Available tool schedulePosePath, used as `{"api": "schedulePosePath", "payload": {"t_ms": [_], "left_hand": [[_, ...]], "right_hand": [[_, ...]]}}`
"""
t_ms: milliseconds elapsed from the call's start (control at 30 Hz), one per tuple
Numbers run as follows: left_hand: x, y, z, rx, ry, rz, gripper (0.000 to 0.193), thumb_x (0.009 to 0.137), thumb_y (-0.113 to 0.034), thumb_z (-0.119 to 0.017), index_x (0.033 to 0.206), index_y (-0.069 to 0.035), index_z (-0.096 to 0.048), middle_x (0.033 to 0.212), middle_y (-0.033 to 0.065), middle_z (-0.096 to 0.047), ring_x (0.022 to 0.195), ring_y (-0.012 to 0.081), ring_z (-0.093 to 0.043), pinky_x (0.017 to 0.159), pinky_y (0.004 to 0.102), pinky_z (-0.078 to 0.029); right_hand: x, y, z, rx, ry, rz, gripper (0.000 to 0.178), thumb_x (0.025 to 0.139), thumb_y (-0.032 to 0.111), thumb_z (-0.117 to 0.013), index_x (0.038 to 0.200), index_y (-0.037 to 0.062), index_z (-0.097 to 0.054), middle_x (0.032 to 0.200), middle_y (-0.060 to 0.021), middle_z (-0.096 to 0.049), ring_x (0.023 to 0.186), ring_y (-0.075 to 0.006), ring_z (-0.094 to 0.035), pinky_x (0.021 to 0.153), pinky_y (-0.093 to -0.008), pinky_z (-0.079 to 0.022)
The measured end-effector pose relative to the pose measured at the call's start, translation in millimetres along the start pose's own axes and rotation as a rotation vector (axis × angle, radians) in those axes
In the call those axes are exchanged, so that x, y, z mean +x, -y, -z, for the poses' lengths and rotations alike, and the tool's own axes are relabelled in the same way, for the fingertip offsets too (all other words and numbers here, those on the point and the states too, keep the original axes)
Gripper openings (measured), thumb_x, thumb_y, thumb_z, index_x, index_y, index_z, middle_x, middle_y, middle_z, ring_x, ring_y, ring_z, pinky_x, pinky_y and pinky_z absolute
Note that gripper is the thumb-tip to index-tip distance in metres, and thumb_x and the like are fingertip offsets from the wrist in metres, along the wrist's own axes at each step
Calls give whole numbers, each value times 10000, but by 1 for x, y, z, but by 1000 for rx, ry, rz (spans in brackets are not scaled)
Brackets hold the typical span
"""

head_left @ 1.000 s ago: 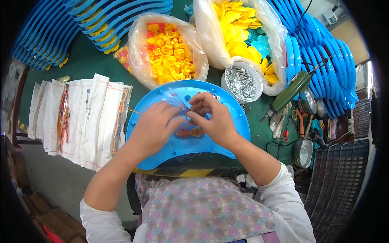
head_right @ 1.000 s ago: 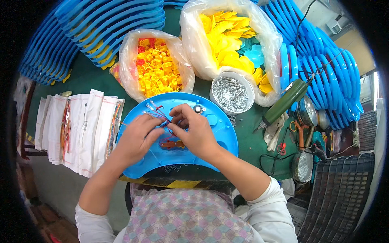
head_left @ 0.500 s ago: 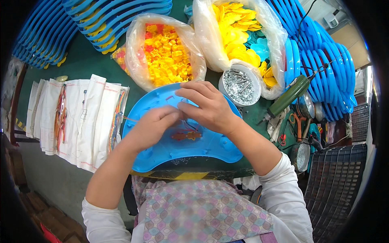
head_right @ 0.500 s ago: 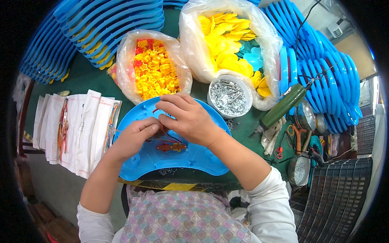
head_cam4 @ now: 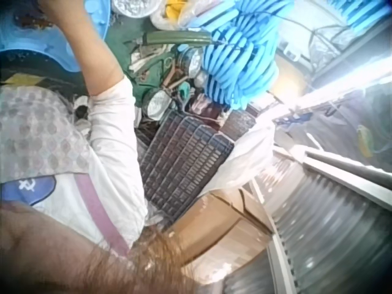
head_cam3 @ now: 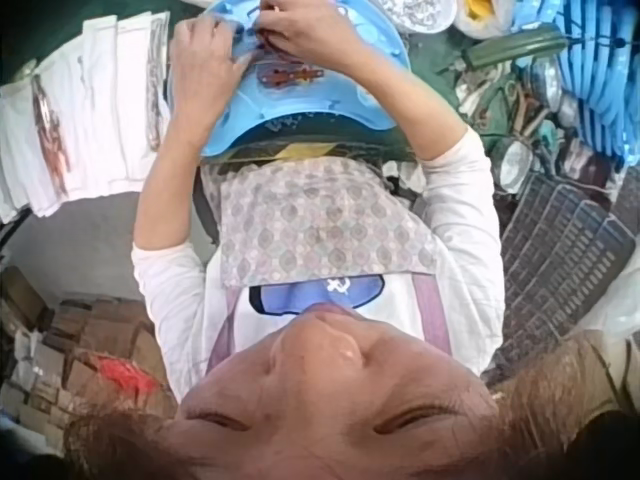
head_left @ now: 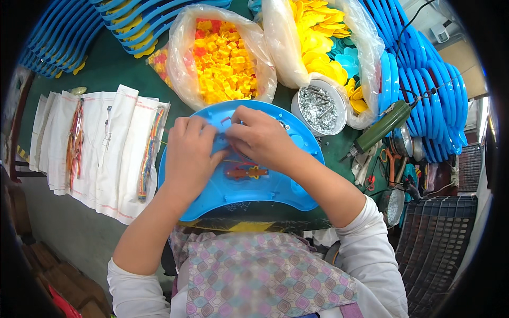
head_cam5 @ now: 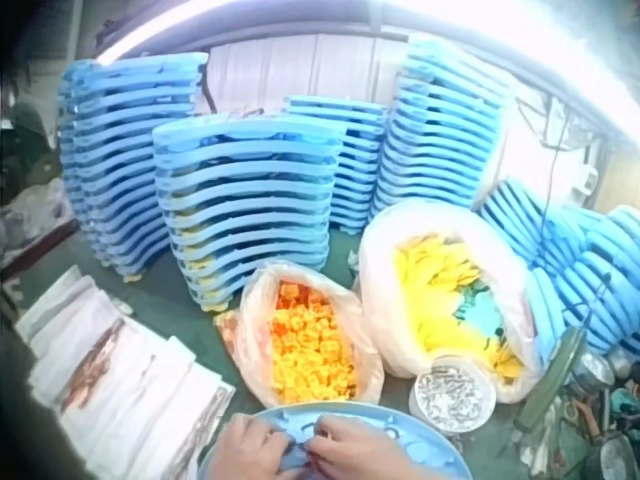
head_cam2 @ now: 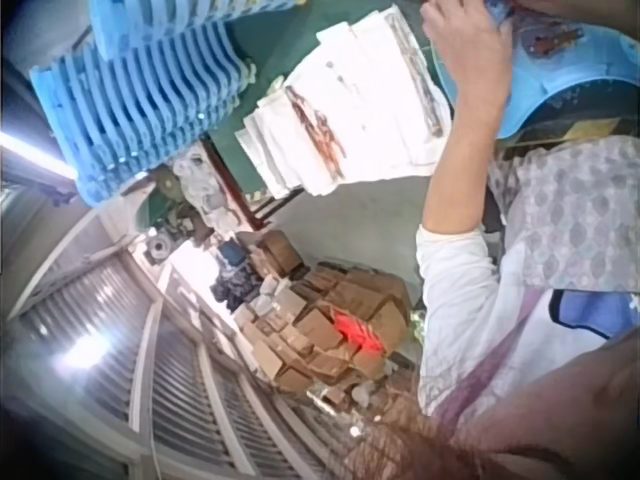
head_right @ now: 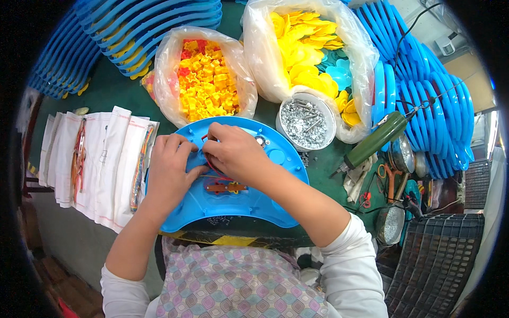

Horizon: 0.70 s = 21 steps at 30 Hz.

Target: The person assembles a blue plastic toy by inserting small plastic pieces and using a green electric screwdriver to secure components. They repeatedly place star-shaped and flower-shaped pieces into the toy, tighten screws, and handle wires and small metal parts. The person also picks up and sets aside stacks of similar blue plastic toys during the process.

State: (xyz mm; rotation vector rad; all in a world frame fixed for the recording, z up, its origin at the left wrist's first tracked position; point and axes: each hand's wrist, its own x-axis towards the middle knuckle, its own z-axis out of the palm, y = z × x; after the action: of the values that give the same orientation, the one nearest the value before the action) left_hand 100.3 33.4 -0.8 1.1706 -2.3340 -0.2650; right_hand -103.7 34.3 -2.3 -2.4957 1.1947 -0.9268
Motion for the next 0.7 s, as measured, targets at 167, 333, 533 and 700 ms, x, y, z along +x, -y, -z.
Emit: {"api": "schedulePosePath", "payload": {"t_ms": [167,333,533,700], "left_hand": [[-3,-5,-4,21,12,105,366,661,-107,-889,924,-63,-638,1062,107,-580,1062,327,-540,938,449,-463],[-3,-4,-11,35,-42,83,350,682,-162,-867,928,-65,-638,1041,96,-576,1041,313,-537,863,451,-447],[-3,-4,-16,2,-74,-56,231,716,-151,-826,900,-78,-706,1025,90,-583,1061,306,-541,892,441,-448],[4,-13,-12,122,44,-35,277,723,-115,-838,957,-43,-708,1060,97,-580,1099,304,-529,955,435,-444]], "right_hand": [[7,-4,-5,-92,72,38,108,796,86,-727,889,71,-674,962,-111,-588,892,-317,-626,739,-425,-536],[7,-6,-8,-130,139,70,132,784,76,-717,910,80,-677,946,-110,-595,887,-314,-629,731,-416,-541],[-5,-14,4,-119,44,-176,162,778,59,-739,924,106,-686,906,-63,-631,890,-280,-636,722,-400,-540],[-13,-27,14,-259,-37,-97,184,743,68,-774,899,115,-688,949,-42,-611,932,-264,-588,796,-375,-475]]}}
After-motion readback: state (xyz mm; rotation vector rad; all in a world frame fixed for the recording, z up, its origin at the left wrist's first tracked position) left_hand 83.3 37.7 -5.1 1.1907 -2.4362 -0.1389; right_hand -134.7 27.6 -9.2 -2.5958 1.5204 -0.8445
